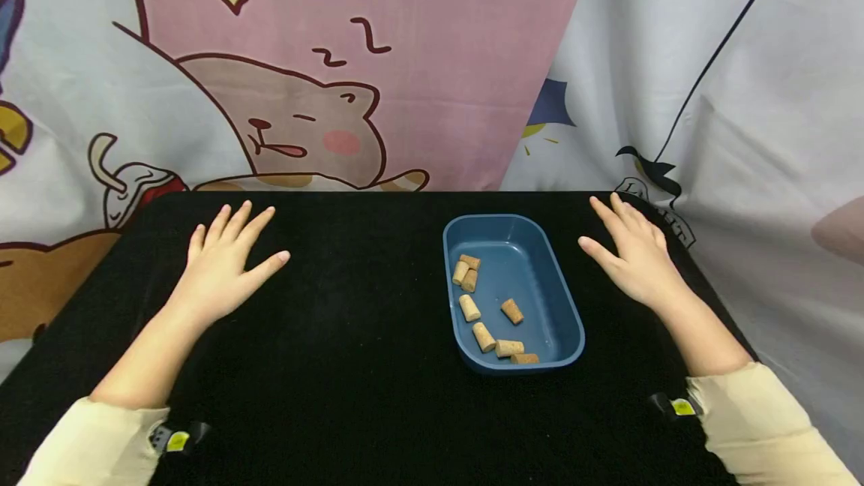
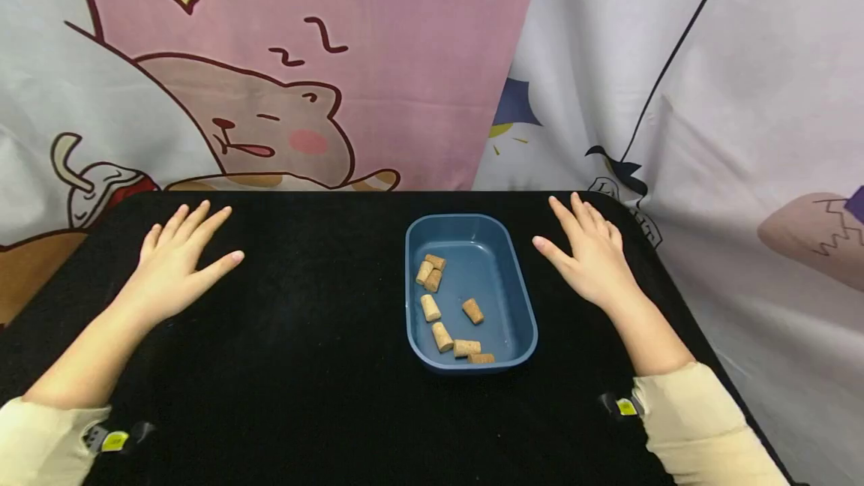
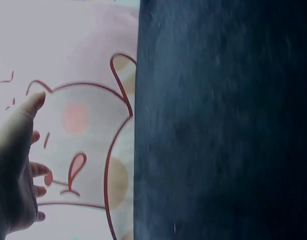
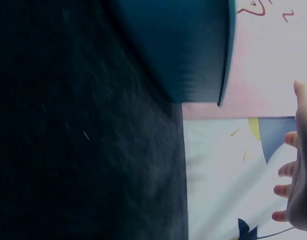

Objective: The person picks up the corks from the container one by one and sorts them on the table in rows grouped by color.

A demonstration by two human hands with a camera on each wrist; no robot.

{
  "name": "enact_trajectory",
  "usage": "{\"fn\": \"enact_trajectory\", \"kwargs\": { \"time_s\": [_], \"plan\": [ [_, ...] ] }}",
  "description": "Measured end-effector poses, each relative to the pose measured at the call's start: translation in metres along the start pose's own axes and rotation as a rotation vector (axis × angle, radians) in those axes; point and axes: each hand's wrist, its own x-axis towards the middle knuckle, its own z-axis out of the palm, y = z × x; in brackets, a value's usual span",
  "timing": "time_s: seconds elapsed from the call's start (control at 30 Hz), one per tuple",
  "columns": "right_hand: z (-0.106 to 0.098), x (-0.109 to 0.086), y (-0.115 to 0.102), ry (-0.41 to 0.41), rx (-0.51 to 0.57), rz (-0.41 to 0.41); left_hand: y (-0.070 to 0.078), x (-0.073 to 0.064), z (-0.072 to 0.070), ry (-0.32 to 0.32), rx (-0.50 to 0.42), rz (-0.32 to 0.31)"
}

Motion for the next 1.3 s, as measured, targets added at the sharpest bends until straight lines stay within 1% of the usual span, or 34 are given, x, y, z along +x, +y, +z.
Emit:
{"fn": "enact_trajectory", "kwargs": {
  "time_s": [0.17,0.27,0.4,0.5,0.6,0.8,0.97,1.13,1.3],
  "plan": [
    [0.013,-0.007,-0.005,0.033,0.149,-0.044,0.024,0.000,0.007,0.041,-0.071,0.062],
    [0.021,-0.011,-0.008,0.048,0.222,-0.064,0.038,0.000,0.014,0.072,-0.108,0.103],
    [0.032,-0.016,-0.010,0.074,0.296,-0.067,0.055,0.000,0.023,0.109,-0.155,0.153],
    [0.040,-0.018,-0.010,0.080,0.346,-0.062,0.067,0.000,0.028,0.126,-0.194,0.187],
    [0.046,-0.020,-0.008,0.074,0.388,-0.061,0.078,0.000,0.032,0.130,-0.229,0.213],
    [0.057,-0.021,-0.006,0.030,0.466,-0.041,0.102,0.002,0.039,0.139,-0.316,0.253],
    [0.065,-0.021,-0.002,0.002,0.534,-0.048,0.121,0.007,0.048,0.127,-0.400,0.286],
    [0.070,-0.023,0.006,-0.038,0.614,-0.045,0.136,0.014,0.057,0.076,-0.492,0.291],
    [0.076,-0.024,0.011,-0.052,0.691,-0.064,0.152,0.024,0.065,0.030,-0.564,0.311]
  ]
}}
